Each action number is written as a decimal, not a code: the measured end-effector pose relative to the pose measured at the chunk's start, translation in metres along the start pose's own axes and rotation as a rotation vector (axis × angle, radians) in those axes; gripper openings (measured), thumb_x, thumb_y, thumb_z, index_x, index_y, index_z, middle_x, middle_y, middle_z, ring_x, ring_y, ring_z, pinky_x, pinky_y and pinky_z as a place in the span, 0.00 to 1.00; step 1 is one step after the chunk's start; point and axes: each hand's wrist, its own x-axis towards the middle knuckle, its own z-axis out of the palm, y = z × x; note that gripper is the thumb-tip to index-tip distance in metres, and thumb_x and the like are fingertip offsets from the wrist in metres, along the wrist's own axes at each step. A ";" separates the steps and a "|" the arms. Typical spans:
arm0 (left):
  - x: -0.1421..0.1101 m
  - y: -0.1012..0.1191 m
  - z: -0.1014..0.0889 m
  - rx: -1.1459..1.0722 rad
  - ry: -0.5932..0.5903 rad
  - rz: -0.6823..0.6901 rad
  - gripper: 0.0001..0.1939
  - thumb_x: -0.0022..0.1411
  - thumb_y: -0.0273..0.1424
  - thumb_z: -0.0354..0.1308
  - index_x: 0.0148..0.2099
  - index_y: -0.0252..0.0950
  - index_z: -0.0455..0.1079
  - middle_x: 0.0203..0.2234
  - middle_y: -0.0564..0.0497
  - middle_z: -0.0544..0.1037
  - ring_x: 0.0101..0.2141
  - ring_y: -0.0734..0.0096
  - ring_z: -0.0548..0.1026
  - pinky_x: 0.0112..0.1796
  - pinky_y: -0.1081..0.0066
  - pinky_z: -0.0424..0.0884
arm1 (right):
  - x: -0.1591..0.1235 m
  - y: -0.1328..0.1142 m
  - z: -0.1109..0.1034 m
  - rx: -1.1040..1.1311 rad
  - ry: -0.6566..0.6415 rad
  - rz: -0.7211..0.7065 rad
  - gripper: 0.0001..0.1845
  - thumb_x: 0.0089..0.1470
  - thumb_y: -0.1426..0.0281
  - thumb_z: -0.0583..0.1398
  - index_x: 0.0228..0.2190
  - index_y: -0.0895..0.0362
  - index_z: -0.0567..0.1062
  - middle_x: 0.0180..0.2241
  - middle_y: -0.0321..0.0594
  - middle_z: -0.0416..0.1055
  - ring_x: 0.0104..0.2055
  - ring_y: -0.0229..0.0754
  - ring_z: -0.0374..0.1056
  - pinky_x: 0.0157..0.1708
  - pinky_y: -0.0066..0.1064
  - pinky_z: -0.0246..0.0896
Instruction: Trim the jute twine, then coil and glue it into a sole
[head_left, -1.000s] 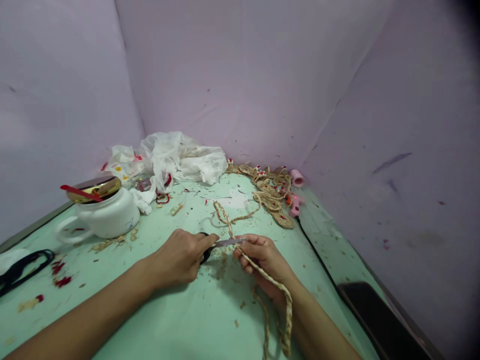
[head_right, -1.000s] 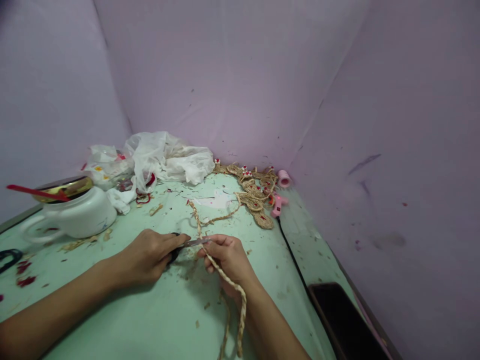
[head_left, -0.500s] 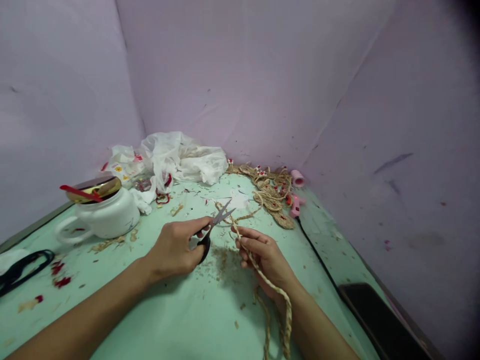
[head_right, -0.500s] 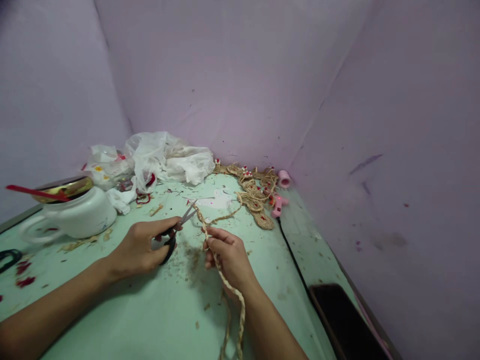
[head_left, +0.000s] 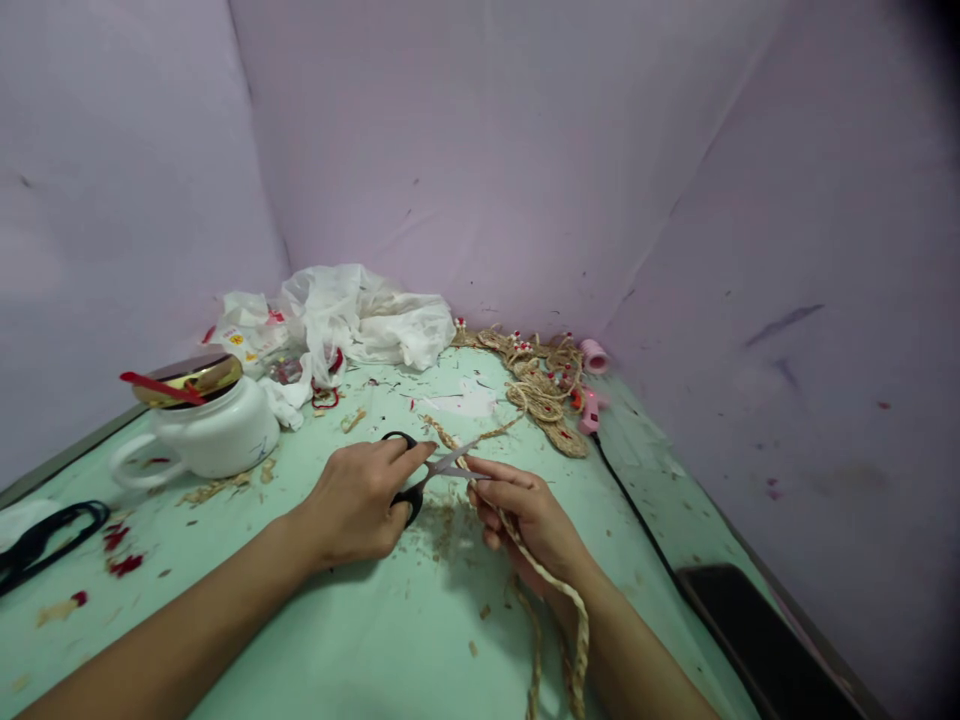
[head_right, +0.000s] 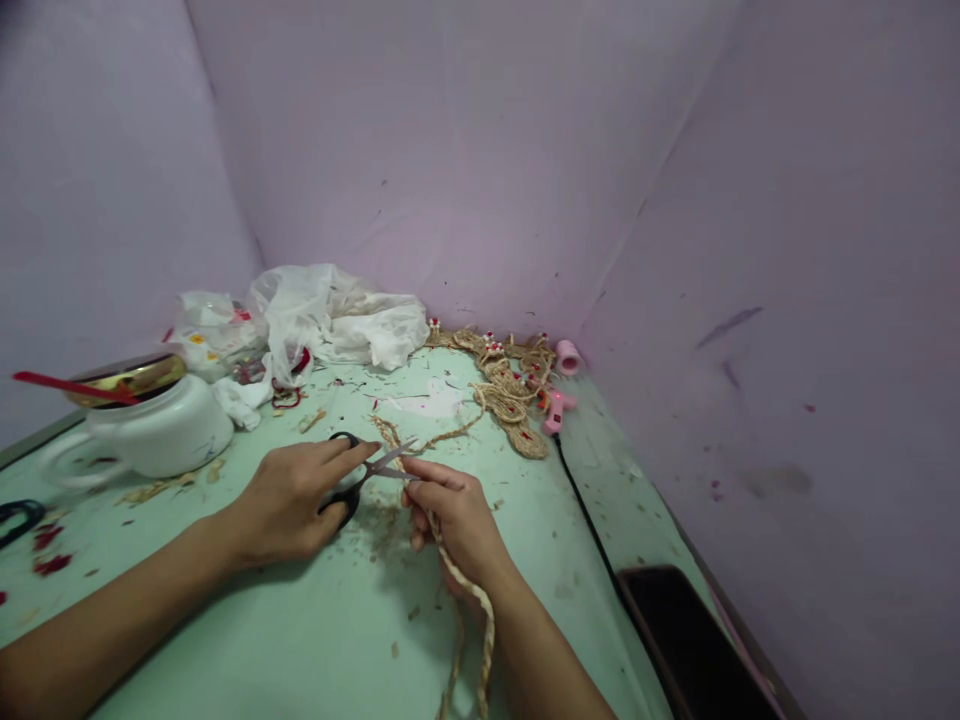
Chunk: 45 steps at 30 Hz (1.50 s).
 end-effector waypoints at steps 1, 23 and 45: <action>0.000 0.000 -0.001 0.007 -0.007 0.005 0.28 0.50 0.27 0.47 0.56 0.38 0.56 0.36 0.48 0.71 0.34 0.62 0.71 0.32 0.65 0.65 | 0.000 0.000 0.000 -0.005 -0.005 0.002 0.17 0.35 0.74 0.62 0.34 0.62 0.77 0.16 0.31 0.64 0.14 0.28 0.51 0.10 0.20 0.48; -0.005 -0.005 0.014 -0.083 -0.019 0.109 0.25 0.52 0.22 0.44 0.54 0.36 0.56 0.32 0.49 0.75 0.30 0.65 0.74 0.26 0.70 0.63 | -0.002 -0.002 0.000 0.031 -0.135 0.016 0.08 0.35 0.73 0.63 0.24 0.63 0.77 0.16 0.33 0.64 0.14 0.26 0.48 0.10 0.19 0.47; -0.003 0.000 0.005 0.080 0.014 -0.043 0.27 0.50 0.27 0.48 0.55 0.36 0.59 0.32 0.48 0.75 0.30 0.60 0.73 0.29 0.64 0.66 | 0.007 0.000 -0.002 -0.145 0.266 -0.204 0.12 0.32 0.69 0.66 0.24 0.62 0.75 0.16 0.33 0.66 0.16 0.30 0.55 0.13 0.22 0.49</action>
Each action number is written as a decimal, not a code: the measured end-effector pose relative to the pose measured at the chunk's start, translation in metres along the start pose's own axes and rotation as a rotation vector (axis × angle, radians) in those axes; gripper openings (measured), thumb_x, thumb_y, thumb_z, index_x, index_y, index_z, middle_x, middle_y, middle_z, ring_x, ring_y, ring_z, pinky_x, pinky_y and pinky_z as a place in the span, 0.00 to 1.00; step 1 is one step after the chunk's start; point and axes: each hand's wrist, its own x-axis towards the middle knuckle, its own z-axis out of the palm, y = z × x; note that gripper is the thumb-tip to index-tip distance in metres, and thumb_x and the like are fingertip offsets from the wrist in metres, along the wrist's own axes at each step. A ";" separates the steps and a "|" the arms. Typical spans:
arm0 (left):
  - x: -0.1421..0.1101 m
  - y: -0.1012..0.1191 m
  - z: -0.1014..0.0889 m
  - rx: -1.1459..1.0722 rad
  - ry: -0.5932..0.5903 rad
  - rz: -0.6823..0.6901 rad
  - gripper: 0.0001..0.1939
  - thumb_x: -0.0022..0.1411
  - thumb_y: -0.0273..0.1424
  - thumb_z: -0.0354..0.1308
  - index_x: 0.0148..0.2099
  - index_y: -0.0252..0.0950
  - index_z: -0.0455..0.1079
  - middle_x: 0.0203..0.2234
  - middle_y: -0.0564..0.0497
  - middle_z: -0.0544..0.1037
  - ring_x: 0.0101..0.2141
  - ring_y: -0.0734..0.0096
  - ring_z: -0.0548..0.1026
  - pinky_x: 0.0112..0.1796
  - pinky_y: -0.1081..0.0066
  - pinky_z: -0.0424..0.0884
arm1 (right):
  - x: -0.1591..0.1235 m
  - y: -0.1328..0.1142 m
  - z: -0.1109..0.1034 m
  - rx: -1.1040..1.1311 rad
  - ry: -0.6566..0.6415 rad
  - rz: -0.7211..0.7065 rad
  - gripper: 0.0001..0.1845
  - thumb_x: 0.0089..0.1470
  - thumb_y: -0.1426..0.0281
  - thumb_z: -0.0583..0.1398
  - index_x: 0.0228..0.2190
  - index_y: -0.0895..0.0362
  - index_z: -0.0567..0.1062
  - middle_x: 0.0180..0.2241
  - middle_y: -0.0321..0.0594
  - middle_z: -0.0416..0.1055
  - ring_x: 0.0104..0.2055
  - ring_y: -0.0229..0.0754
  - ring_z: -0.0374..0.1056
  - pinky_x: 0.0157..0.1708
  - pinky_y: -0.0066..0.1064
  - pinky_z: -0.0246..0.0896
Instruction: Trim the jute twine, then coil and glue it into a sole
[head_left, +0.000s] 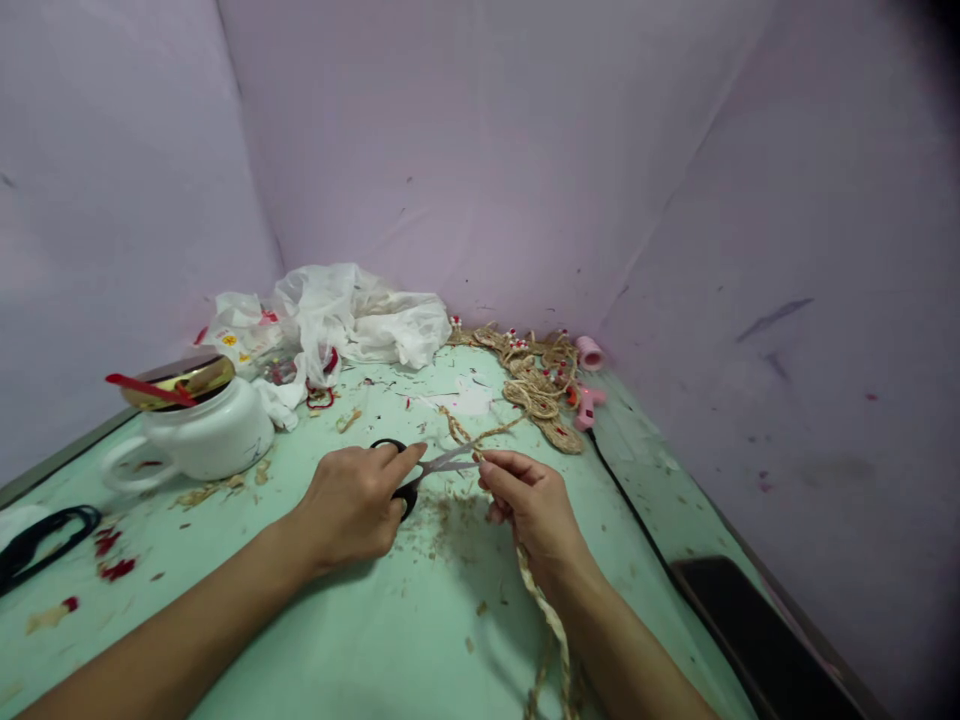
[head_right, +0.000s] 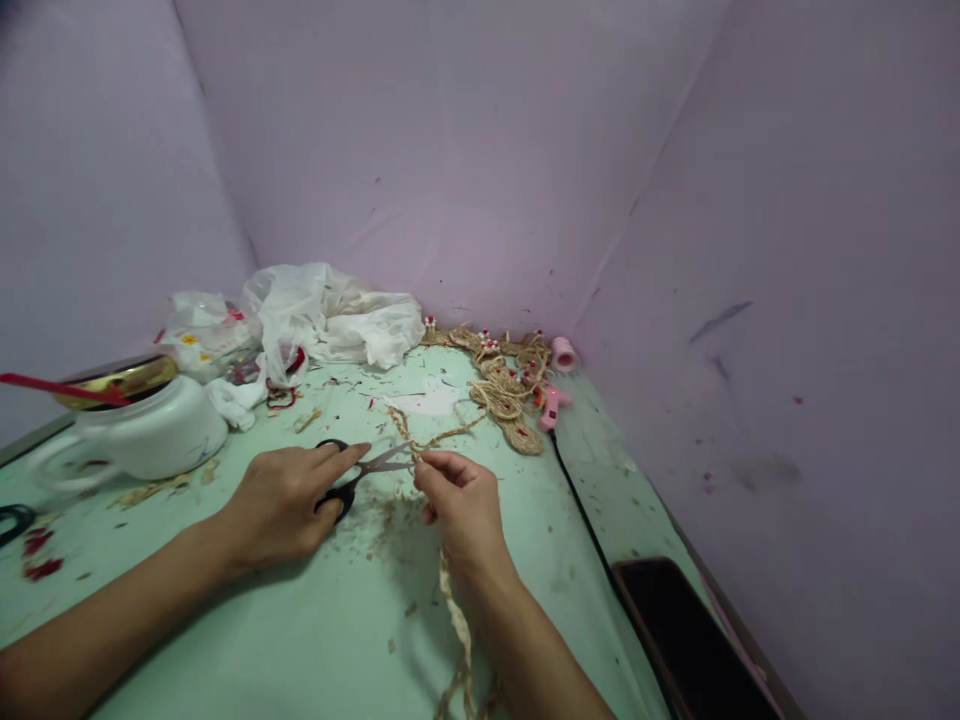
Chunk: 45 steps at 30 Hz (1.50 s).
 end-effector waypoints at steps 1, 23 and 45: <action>-0.001 0.001 0.000 0.029 -0.012 0.000 0.27 0.51 0.27 0.47 0.56 0.36 0.59 0.31 0.48 0.75 0.29 0.60 0.73 0.28 0.64 0.66 | 0.000 0.001 0.000 -0.029 0.031 -0.030 0.11 0.33 0.69 0.65 0.24 0.62 0.75 0.16 0.32 0.65 0.15 0.30 0.55 0.13 0.23 0.49; 0.000 0.001 -0.005 -0.331 0.013 -0.121 0.20 0.53 0.23 0.45 0.48 0.41 0.65 0.27 0.55 0.76 0.27 0.71 0.73 0.28 0.73 0.65 | -0.002 0.001 0.000 -0.041 0.043 -0.114 0.06 0.37 0.70 0.62 0.23 0.59 0.73 0.17 0.30 0.64 0.15 0.31 0.57 0.14 0.25 0.56; 0.000 -0.003 0.008 0.034 -0.087 -0.062 0.27 0.54 0.23 0.43 0.57 0.37 0.56 0.33 0.47 0.77 0.30 0.61 0.75 0.27 0.66 0.66 | -0.002 -0.001 0.001 0.157 -0.034 0.031 0.15 0.33 0.74 0.60 0.29 0.61 0.77 0.23 0.36 0.69 0.15 0.27 0.50 0.10 0.21 0.49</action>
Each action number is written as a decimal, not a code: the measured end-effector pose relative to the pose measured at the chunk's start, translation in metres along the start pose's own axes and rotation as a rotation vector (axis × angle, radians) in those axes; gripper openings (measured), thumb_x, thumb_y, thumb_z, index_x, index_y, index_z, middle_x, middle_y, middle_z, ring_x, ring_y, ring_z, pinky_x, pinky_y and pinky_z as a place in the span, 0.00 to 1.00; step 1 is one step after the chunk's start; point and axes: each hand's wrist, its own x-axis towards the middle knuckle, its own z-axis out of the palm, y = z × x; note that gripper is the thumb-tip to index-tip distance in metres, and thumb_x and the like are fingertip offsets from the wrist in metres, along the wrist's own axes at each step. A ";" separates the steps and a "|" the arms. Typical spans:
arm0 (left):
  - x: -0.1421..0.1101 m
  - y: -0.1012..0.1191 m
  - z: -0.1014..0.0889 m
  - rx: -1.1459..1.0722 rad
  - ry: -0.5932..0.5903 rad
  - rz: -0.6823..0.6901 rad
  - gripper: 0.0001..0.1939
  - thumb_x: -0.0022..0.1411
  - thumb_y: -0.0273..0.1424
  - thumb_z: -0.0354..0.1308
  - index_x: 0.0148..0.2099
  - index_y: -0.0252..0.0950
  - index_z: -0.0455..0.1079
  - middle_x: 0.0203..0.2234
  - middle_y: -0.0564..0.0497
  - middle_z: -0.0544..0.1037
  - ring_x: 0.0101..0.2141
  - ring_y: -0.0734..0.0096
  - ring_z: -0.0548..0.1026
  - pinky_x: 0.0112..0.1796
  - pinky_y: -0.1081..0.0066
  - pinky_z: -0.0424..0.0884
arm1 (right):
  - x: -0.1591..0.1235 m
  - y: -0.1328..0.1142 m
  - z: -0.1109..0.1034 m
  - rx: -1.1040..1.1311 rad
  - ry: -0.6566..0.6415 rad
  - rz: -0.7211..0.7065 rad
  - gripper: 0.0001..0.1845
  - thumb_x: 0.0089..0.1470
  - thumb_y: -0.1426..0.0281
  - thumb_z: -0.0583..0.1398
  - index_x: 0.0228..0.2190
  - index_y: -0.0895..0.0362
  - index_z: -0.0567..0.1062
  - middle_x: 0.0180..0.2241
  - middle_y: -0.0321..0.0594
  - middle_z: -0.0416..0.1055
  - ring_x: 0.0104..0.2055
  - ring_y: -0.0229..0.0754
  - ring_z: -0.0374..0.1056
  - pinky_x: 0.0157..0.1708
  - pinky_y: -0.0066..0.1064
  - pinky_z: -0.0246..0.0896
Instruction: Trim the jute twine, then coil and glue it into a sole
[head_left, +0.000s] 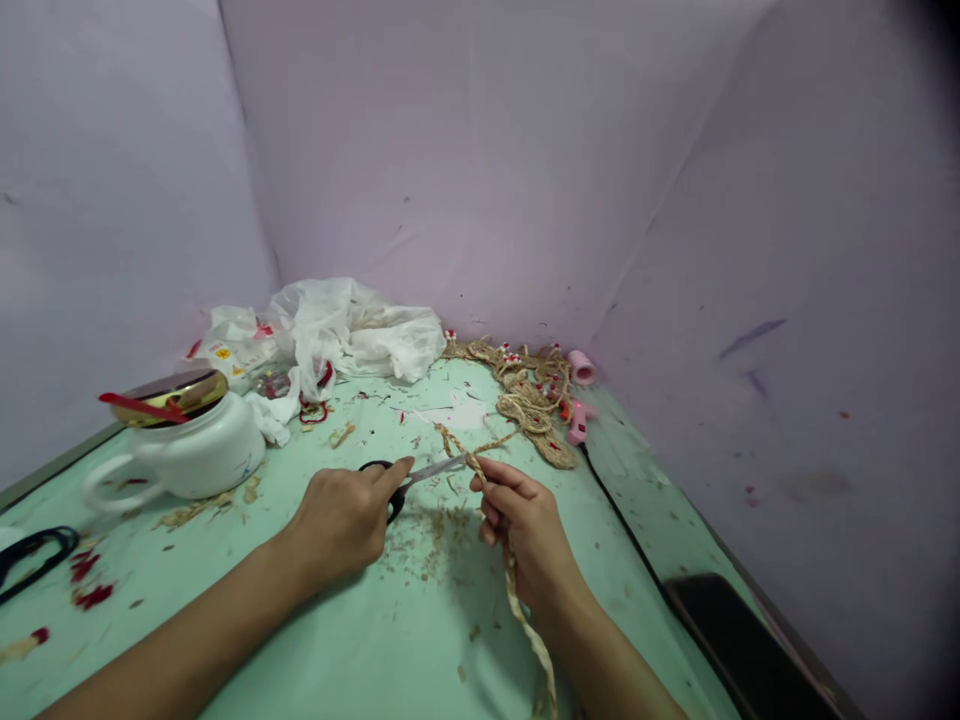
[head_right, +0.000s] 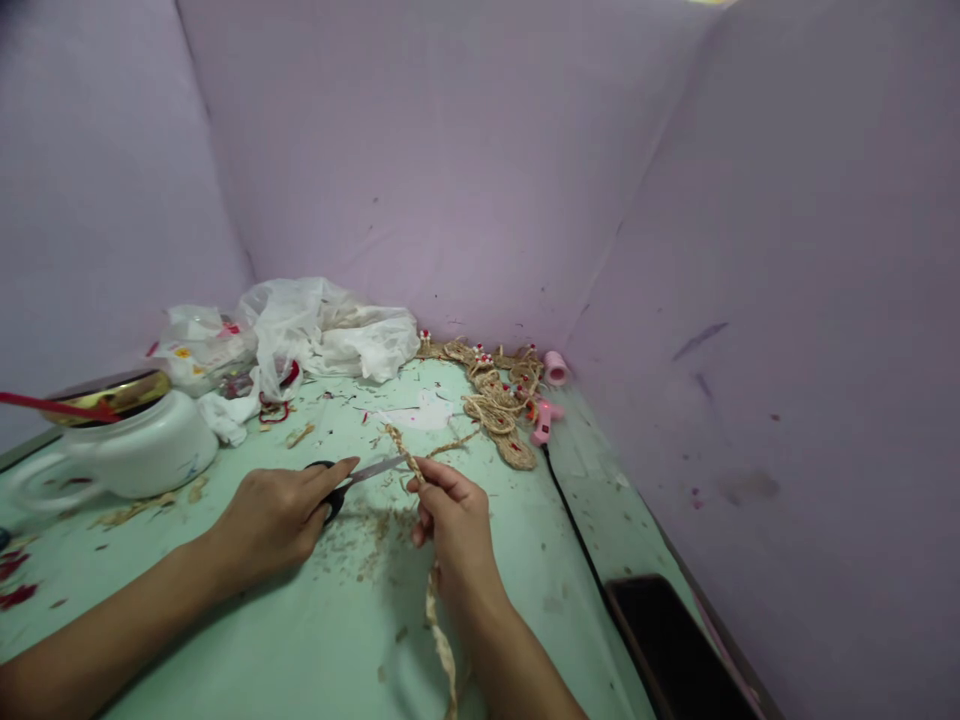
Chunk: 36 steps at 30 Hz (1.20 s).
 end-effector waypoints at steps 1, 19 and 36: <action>0.000 0.000 0.000 0.001 0.001 0.004 0.27 0.54 0.23 0.43 0.57 0.37 0.57 0.32 0.47 0.77 0.29 0.61 0.75 0.26 0.66 0.65 | 0.000 0.000 0.000 -0.005 0.003 0.002 0.15 0.33 0.74 0.60 0.30 0.61 0.77 0.23 0.36 0.69 0.15 0.28 0.50 0.10 0.21 0.49; 0.007 0.004 0.010 -0.965 0.093 -0.309 0.14 0.52 0.30 0.50 0.41 0.34 0.69 0.26 0.53 0.73 0.26 0.73 0.69 0.27 0.77 0.64 | 0.004 0.007 0.000 -0.035 -0.062 -0.002 0.18 0.25 0.79 0.52 0.23 0.59 0.75 0.23 0.36 0.70 0.18 0.30 0.56 0.15 0.21 0.46; -0.001 0.006 0.002 -0.313 0.073 -0.050 0.26 0.49 0.27 0.48 0.53 0.39 0.61 0.35 0.50 0.76 0.35 0.61 0.74 0.34 0.65 0.66 | 0.007 0.010 -0.003 0.077 -0.066 -0.031 0.15 0.34 0.67 0.67 0.28 0.60 0.77 0.20 0.33 0.67 0.16 0.29 0.53 0.16 0.24 0.51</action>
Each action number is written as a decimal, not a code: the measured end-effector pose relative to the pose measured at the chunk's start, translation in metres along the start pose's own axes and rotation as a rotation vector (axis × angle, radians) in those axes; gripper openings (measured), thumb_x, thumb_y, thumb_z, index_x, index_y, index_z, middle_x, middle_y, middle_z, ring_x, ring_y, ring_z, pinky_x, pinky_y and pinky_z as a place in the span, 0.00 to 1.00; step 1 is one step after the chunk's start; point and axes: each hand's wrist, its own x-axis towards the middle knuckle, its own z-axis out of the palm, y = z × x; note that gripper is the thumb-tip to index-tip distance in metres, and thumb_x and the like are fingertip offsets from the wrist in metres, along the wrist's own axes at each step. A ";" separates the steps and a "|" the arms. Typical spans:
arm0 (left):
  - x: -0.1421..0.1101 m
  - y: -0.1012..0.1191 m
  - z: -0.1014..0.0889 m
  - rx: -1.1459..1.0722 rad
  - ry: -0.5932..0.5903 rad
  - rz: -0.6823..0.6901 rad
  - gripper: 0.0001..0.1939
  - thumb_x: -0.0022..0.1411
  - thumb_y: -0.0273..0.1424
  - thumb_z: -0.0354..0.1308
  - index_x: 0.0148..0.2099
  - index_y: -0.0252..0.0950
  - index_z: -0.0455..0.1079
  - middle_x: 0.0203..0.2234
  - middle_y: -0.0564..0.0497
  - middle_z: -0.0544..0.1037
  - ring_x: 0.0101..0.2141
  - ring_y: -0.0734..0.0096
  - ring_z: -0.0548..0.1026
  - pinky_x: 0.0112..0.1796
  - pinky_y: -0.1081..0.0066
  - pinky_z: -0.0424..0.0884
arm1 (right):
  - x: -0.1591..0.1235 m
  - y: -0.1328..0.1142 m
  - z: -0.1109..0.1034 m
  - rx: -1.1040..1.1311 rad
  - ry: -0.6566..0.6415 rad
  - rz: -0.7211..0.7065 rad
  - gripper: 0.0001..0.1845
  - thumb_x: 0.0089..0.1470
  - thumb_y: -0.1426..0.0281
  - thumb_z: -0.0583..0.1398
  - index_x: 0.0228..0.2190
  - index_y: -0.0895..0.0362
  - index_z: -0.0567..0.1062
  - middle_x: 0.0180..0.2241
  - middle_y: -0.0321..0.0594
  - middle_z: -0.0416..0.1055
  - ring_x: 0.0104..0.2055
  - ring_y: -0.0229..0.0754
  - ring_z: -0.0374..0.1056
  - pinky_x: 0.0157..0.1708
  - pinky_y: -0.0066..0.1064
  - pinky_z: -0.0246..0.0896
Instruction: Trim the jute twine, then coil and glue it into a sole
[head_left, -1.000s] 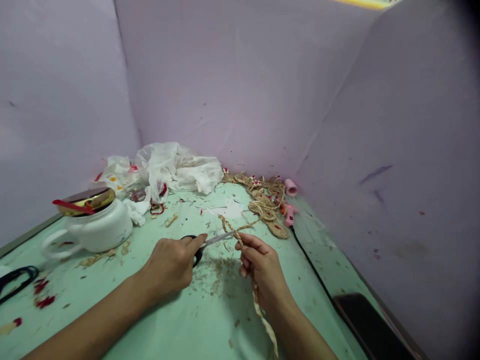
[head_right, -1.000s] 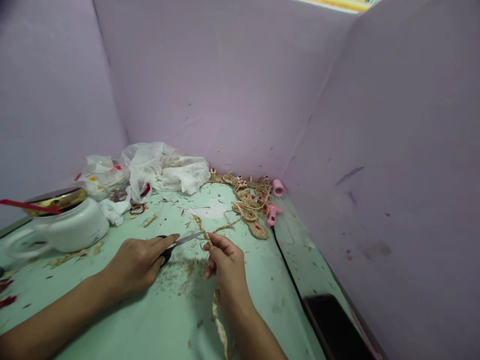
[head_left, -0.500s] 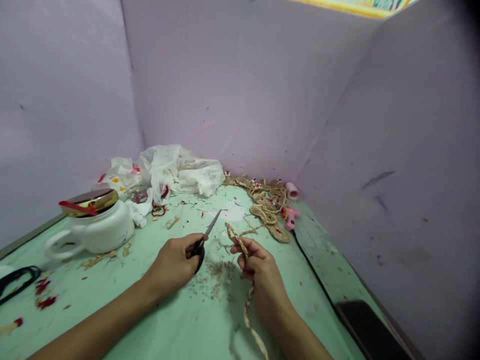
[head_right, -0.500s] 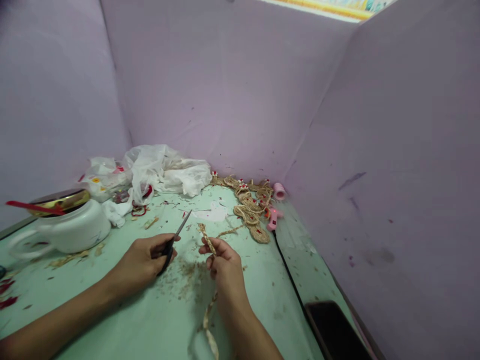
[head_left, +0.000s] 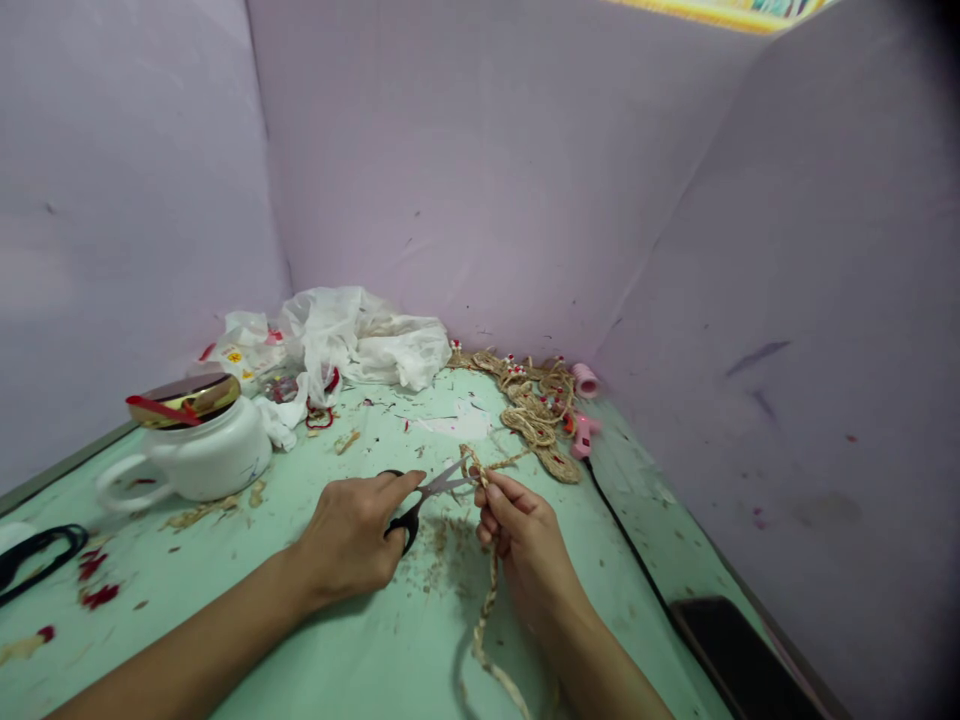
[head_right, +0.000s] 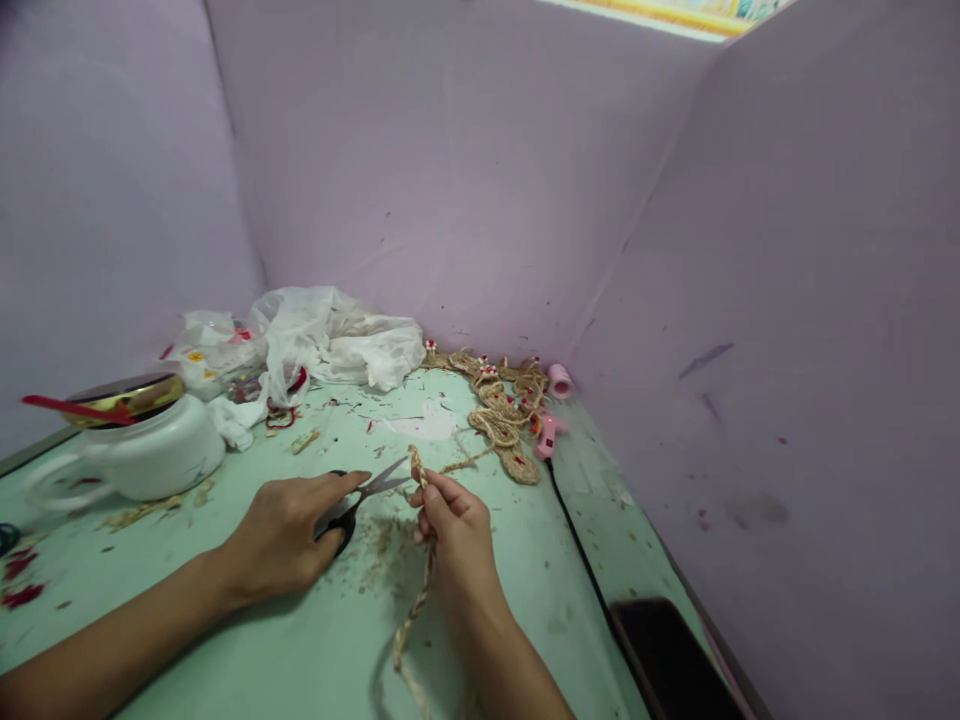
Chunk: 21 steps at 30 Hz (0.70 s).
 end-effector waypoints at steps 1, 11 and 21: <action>0.000 0.000 0.001 0.028 -0.007 0.004 0.26 0.49 0.27 0.48 0.54 0.39 0.61 0.34 0.50 0.76 0.34 0.60 0.74 0.33 0.64 0.66 | 0.000 0.000 0.000 -0.005 0.001 -0.005 0.15 0.34 0.67 0.67 0.29 0.60 0.77 0.20 0.34 0.67 0.16 0.29 0.53 0.16 0.25 0.51; 0.001 -0.001 0.001 0.056 -0.083 -0.007 0.29 0.51 0.25 0.46 0.57 0.38 0.57 0.35 0.49 0.76 0.33 0.60 0.75 0.32 0.64 0.67 | -0.002 0.006 0.000 -0.119 -0.040 -0.069 0.14 0.37 0.67 0.65 0.30 0.60 0.78 0.20 0.33 0.68 0.15 0.28 0.54 0.16 0.26 0.51; 0.000 -0.002 0.000 -0.049 -0.105 -0.003 0.26 0.50 0.23 0.45 0.53 0.40 0.60 0.32 0.51 0.77 0.33 0.65 0.75 0.31 0.70 0.65 | -0.003 0.006 0.001 -0.159 -0.037 -0.088 0.15 0.38 0.66 0.64 0.31 0.60 0.78 0.20 0.34 0.68 0.15 0.29 0.53 0.16 0.26 0.51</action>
